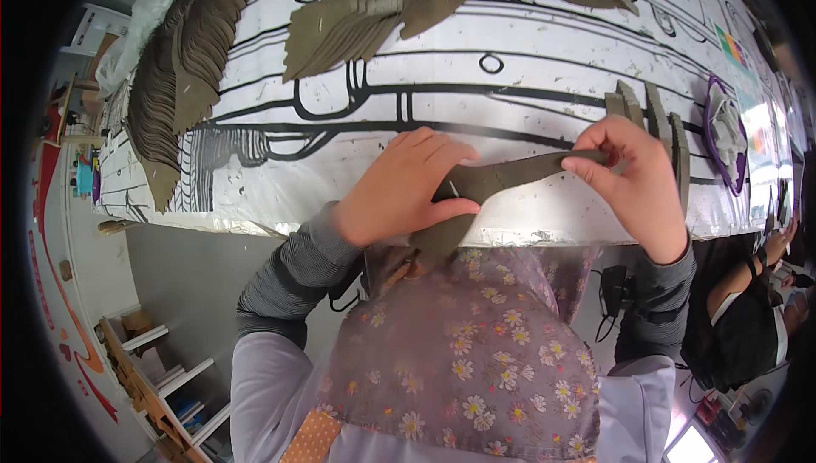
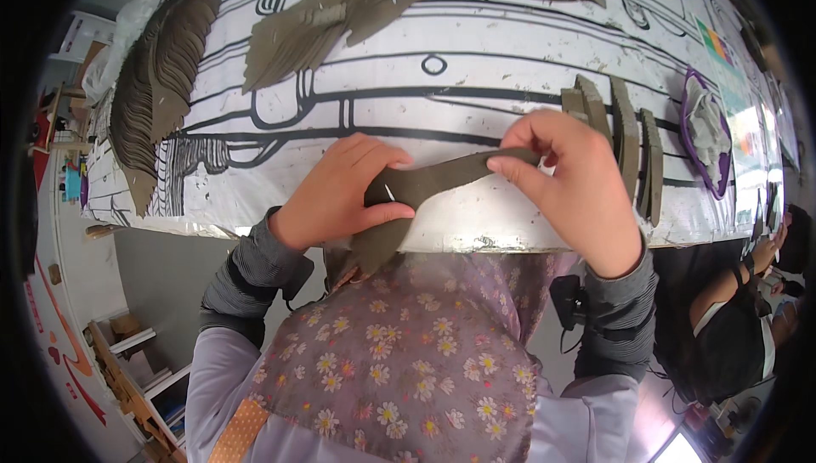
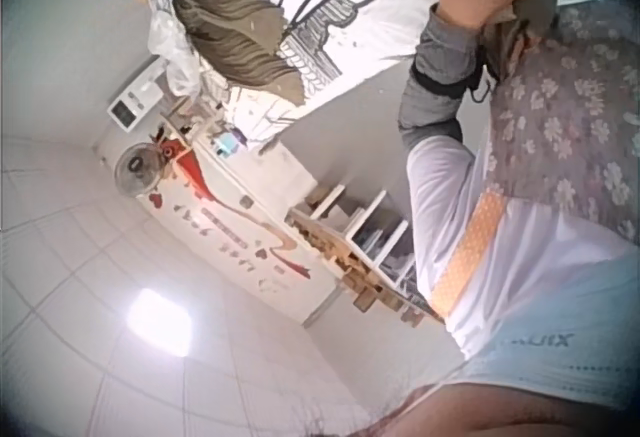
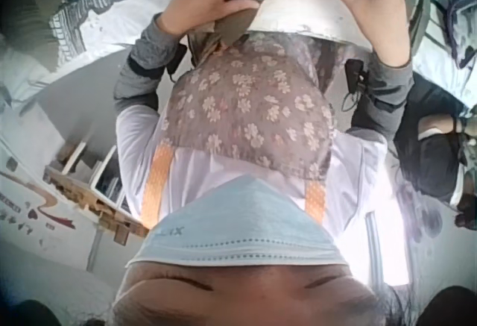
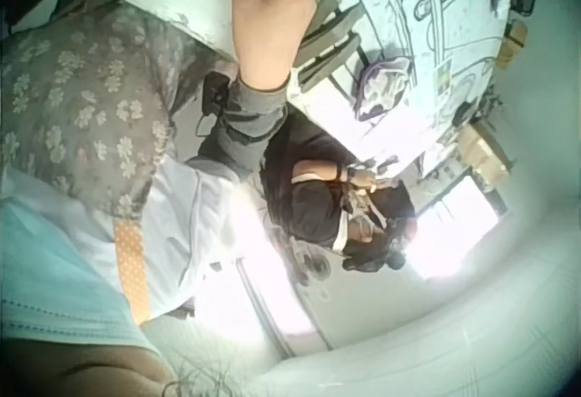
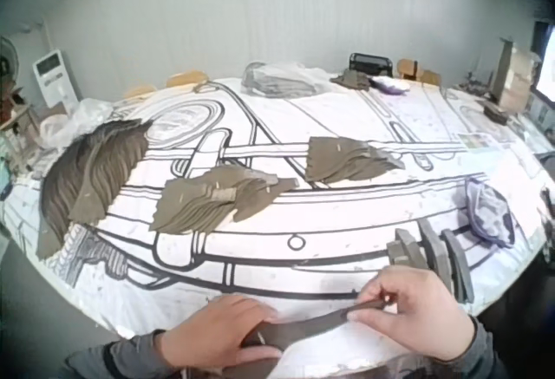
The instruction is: Organizing and preparing cut leather or fabric shoe upper components on a production table.
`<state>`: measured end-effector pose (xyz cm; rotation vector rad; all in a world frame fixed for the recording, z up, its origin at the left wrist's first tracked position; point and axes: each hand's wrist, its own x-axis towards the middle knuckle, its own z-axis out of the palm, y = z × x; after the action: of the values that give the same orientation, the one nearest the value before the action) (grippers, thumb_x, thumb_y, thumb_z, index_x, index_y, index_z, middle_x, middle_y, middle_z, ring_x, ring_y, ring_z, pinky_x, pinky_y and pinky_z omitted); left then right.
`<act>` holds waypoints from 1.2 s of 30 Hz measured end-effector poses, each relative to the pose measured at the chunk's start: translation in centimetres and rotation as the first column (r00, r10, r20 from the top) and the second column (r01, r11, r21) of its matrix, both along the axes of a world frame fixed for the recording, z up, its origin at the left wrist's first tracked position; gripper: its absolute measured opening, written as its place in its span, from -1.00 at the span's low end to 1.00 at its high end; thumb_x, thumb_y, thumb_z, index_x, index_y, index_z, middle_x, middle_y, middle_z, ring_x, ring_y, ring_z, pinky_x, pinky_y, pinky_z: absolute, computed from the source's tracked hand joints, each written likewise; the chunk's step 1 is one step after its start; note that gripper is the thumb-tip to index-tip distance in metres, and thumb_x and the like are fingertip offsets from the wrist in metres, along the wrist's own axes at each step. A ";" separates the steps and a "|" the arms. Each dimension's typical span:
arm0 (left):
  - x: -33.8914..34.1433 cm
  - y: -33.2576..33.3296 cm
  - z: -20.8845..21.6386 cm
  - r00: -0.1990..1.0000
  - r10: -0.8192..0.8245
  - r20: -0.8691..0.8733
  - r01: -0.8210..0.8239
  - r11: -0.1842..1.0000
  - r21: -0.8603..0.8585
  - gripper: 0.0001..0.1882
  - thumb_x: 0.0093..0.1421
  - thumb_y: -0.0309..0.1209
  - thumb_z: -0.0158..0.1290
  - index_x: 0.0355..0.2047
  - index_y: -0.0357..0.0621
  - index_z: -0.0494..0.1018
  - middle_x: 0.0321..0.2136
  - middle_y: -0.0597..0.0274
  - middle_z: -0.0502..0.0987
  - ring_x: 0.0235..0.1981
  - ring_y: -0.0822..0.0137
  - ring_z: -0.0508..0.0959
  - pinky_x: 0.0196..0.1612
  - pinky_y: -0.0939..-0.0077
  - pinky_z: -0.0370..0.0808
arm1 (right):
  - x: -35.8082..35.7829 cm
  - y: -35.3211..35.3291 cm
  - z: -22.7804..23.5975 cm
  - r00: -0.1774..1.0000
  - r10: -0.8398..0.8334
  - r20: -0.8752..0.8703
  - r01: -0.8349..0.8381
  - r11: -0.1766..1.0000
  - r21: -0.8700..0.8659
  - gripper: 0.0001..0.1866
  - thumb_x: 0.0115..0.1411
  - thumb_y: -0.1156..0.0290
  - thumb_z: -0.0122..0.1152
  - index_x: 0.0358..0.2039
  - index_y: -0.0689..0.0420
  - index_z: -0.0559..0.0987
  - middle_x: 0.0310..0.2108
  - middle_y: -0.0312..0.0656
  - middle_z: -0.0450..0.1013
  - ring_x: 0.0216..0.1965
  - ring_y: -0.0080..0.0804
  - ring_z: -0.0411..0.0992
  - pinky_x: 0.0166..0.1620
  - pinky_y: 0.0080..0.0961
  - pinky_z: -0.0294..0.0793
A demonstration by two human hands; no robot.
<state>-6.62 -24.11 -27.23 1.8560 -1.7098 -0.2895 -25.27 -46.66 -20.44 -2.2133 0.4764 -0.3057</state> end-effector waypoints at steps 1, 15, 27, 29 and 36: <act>0.1 0.2 0.5 0.999 0.045 -0.021 -0.045 0.999 0.029 -0.61 0.12 -0.27 0.36 -0.11 -0.15 0.53 -0.21 0.19 0.58 -0.15 0.15 0.56 -0.02 0.28 0.47 | 0.8 -0.1 2.1 1.000 -0.007 -0.024 0.008 0.999 0.044 -0.81 0.09 0.52 0.46 -0.35 0.24 0.58 -0.47 -0.27 0.49 -0.45 -0.55 0.39 -0.35 -0.57 0.38; 2.8 3.1 6.1 0.851 0.288 -0.439 -0.253 0.958 0.139 -0.70 0.22 -0.37 0.32 -0.10 -0.29 0.62 -0.27 0.25 0.69 -0.27 0.52 0.58 -0.11 0.56 0.53 | 9.7 0.4 20.7 0.843 0.444 0.303 -0.422 0.896 -0.140 -0.85 0.25 0.42 0.40 -0.27 0.22 0.62 -0.37 -0.40 0.53 -0.32 -0.73 0.43 -0.22 -0.70 0.42; 5.1 0.0 18.7 0.905 0.131 -0.406 -0.360 0.745 -0.562 -0.80 0.33 -0.41 0.17 -0.13 -0.30 0.62 -0.24 0.26 0.66 -0.20 0.50 0.56 -0.07 0.58 0.48 | 10.5 3.6 27.7 0.832 0.418 0.365 -0.338 0.903 -0.264 -0.82 0.30 0.42 0.35 -0.28 0.33 0.68 -0.46 -0.28 0.56 -0.43 -0.64 0.44 -0.35 -0.71 0.42; 4.5 -1.3 18.9 0.895 0.039 -0.444 -0.329 0.731 -0.598 -0.79 0.31 -0.39 0.21 -0.16 -0.28 0.62 -0.27 0.27 0.65 -0.21 0.51 0.57 -0.07 0.57 0.48 | 10.7 4.0 27.8 0.837 0.414 0.358 -0.339 0.905 -0.256 -0.82 0.29 0.42 0.36 -0.29 0.33 0.68 -0.46 -0.29 0.57 -0.44 -0.64 0.44 -0.35 -0.71 0.42; 3.7 -2.5 18.6 0.849 0.063 -0.524 -0.384 0.755 -0.531 -0.83 0.27 -0.39 0.24 -0.28 -0.28 0.59 -0.28 0.26 0.63 -0.23 0.47 0.57 -0.09 0.55 0.47 | 11.0 3.5 27.0 0.823 0.421 0.380 -0.376 0.907 -0.190 -0.80 0.28 0.41 0.38 -0.29 0.33 0.68 -0.45 -0.28 0.57 -0.40 -0.62 0.45 -0.30 -0.67 0.46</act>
<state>-2.91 -26.65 -8.60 1.3242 -1.0334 -0.0510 -14.31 -43.17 6.58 -2.2015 -0.2455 -0.5662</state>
